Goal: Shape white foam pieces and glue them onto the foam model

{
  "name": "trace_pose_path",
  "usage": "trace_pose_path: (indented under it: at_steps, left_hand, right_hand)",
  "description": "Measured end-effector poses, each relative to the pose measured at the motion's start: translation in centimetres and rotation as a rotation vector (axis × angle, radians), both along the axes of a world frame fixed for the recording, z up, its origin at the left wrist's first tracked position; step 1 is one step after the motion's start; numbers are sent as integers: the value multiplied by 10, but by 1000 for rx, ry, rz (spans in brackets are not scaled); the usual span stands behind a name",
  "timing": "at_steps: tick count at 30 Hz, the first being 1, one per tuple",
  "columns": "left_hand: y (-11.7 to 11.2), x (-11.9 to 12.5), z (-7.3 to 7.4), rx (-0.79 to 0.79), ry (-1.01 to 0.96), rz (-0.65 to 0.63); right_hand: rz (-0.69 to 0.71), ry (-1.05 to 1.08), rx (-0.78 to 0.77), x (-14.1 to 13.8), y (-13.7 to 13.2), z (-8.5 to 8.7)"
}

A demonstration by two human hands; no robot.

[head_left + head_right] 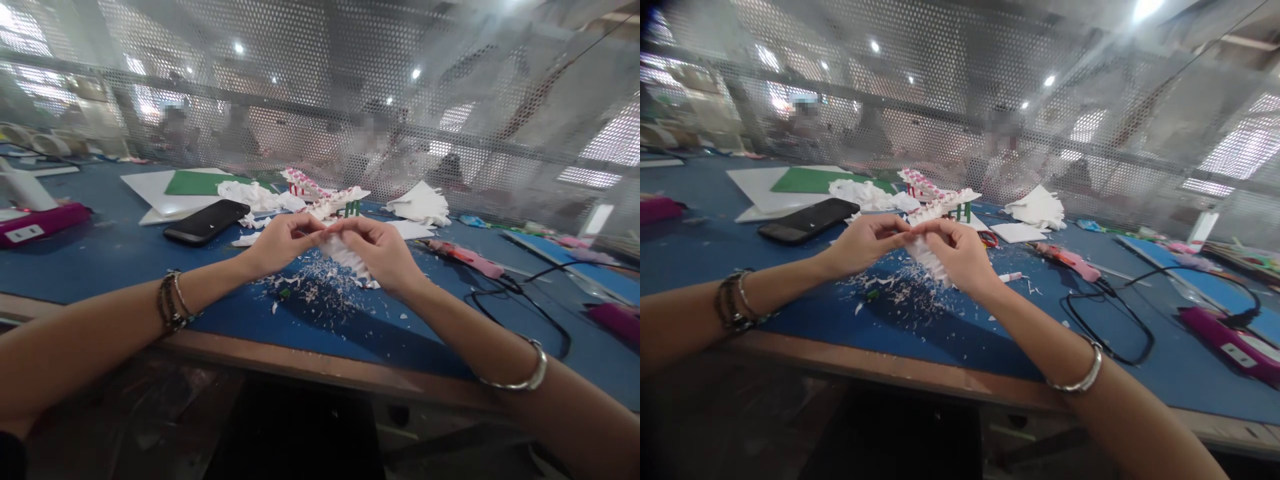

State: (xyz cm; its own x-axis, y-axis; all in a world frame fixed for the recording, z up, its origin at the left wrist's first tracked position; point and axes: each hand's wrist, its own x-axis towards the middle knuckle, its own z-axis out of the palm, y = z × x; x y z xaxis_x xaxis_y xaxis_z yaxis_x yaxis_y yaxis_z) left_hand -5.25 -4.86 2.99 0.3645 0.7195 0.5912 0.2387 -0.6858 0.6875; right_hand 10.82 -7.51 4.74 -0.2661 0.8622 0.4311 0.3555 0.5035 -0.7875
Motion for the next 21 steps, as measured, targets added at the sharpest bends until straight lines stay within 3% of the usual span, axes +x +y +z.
trace_pose_path:
  at_steps: [8, 21]
  left_hand:
    - [-1, 1, 1, -18, -18, -6]
    - [-3, 0, 4, -141, -43, -108]
  right_hand:
    - [-34, 11, 48, -2, -3, 2]
    - [142, -181, 27, 13, -2, 18]
